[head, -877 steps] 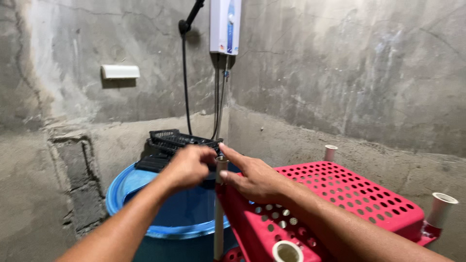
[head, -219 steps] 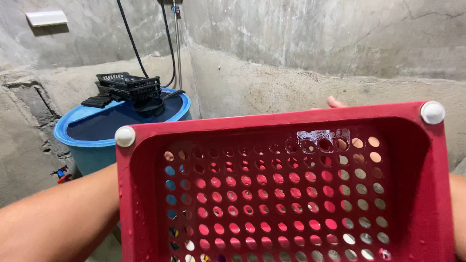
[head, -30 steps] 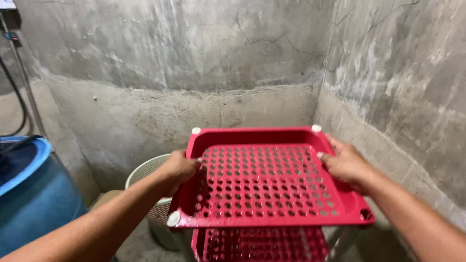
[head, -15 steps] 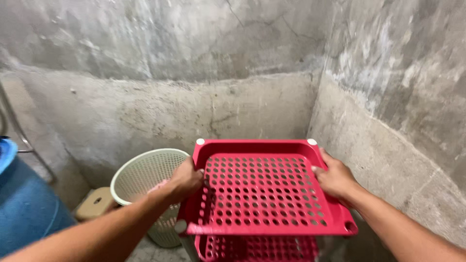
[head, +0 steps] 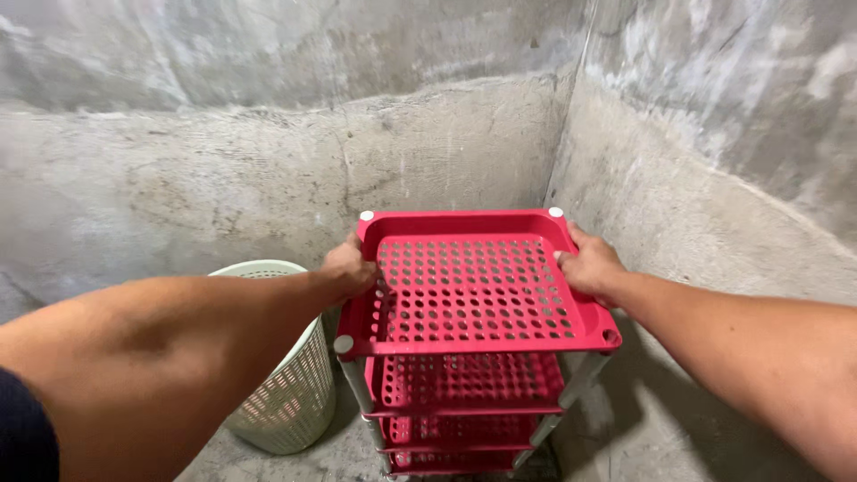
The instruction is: The person assembles a red plastic three-tier shelf by inserting white support poles into the trays and stacking them. They then place a black plastic basket on the top shelf. The person repeatedly wipes the shelf surfaces with wet hands during the process.
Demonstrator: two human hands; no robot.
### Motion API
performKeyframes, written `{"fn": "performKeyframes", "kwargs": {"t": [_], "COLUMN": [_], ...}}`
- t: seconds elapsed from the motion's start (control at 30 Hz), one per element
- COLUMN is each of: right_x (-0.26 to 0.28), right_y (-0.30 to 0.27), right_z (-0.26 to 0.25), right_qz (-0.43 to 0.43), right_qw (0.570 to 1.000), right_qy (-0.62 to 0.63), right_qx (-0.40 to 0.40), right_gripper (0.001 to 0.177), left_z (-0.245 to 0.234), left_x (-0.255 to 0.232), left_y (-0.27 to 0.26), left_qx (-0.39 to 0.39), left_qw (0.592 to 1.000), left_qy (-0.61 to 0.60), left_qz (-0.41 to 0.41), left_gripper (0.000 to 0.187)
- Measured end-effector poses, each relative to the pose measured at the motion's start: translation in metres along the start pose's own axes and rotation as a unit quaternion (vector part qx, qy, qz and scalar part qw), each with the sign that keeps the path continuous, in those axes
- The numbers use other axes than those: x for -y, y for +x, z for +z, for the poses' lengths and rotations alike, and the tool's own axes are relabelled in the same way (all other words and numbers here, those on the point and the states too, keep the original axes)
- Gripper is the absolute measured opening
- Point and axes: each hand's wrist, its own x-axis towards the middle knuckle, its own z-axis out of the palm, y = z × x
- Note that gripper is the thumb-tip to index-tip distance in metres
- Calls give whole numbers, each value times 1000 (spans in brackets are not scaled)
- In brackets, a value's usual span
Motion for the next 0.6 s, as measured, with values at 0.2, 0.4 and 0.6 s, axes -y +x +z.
{"fn": "performKeyframes", "kwargs": {"t": [0.2,0.4,0.6], "right_x": [-7,-26,-41], "right_y": [48,88,124], "right_z": [14,34,45], "right_qz": [-36,-79,-188], "right_qw": [993,975,946], "right_qy": [-109,-203,-260], "right_qx": [-30,-36,-52], "right_gripper": [72,68,56], "left_z": [16,42,71], "left_x": [0,6,-2], "left_y": [65,110,142], "left_qx": [32,46,72], "left_qw": [998,988,964], "left_qy": [44,99,220], "left_qz": [36,110,133], "left_gripper": [58,73,97]}}
